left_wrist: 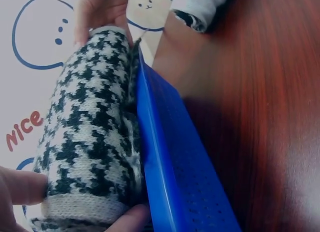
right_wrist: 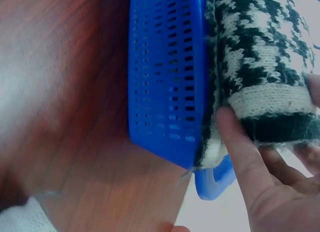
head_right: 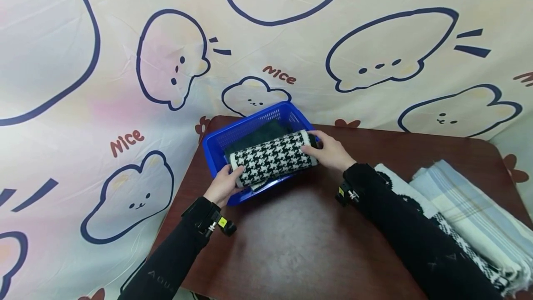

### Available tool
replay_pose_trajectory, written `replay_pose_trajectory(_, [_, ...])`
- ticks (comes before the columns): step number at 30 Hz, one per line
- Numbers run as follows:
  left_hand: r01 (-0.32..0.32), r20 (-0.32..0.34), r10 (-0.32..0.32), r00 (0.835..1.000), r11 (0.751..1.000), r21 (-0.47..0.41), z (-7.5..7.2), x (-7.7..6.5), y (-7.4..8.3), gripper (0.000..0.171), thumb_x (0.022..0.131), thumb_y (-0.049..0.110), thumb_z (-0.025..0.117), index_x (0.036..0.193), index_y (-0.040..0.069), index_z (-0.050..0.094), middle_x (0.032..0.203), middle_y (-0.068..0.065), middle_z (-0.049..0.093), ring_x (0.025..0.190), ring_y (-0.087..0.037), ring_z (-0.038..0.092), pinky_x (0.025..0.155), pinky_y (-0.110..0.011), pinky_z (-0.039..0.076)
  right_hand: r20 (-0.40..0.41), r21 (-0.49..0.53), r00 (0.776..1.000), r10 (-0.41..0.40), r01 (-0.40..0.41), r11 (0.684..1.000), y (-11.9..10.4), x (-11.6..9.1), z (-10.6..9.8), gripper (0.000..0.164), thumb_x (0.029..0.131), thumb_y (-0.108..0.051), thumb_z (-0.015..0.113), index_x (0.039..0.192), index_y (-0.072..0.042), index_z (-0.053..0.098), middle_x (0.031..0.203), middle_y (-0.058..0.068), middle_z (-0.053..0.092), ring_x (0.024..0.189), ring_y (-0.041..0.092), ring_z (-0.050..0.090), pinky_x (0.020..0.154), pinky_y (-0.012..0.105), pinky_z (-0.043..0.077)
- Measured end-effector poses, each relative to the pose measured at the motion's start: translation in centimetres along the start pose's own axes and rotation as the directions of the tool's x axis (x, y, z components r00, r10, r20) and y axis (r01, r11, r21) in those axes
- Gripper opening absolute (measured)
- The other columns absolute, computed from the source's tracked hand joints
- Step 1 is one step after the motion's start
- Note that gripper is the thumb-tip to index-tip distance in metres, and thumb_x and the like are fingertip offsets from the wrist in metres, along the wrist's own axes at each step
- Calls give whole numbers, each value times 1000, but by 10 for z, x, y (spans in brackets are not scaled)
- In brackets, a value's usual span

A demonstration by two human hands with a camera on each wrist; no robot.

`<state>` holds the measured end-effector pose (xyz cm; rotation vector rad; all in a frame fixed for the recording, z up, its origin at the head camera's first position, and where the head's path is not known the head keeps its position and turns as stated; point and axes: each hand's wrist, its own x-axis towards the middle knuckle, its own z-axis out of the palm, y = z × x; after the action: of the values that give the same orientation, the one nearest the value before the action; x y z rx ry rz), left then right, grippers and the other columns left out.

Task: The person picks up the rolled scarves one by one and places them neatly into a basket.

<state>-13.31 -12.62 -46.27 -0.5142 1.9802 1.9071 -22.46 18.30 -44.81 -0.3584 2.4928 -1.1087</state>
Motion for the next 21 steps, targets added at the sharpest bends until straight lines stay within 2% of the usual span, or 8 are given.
replay_pose_trajectory(3, [-10,-2,10,1000,999,45,0,2,-2,60,102,33,48,148,2,26,147,-19,36,131,-33,43,101,-46,46,12,-37,1000,0,0,999,-1,4,-2,76,94,-56,51,152,-13,26,148,23,34,129,42,40,98,58,39])
replay_pose_trajectory(7, [-4,-32,9,999,989,146,-2,3,-2,67,101,36,49,151,2,21,154,-19,25,137,-35,35,104,-47,43,33,-59,999,-7,9,998,-1,8,-4,77,94,-55,52,153,-14,25,151,23,31,131,44,37,100,60,38])
replay_pose_trajectory(10, [12,-56,3,998,969,248,-3,1,-1,72,99,40,50,153,3,19,158,-18,18,141,-36,27,109,-48,36,42,-71,999,-16,19,997,-1,12,-6,76,94,-54,53,152,-13,26,150,23,32,130,43,38,99,59,39])
replay_pose_trajectory(13, [16,-72,9,997,941,339,-4,0,0,74,99,44,49,153,3,19,158,-18,18,143,-35,23,112,-50,30,46,-90,999,-16,21,996,-2,16,-7,77,93,-55,54,152,-12,27,147,24,36,128,42,40,96,58,41])
replay_pose_trajectory(21, [17,-80,21,997,895,446,-4,4,-2,74,98,46,49,152,2,24,156,-18,24,142,-35,25,111,-50,32,43,-127,999,-1,6,992,-6,25,-8,74,92,-53,57,149,-13,32,140,22,45,120,38,48,92,54,46])
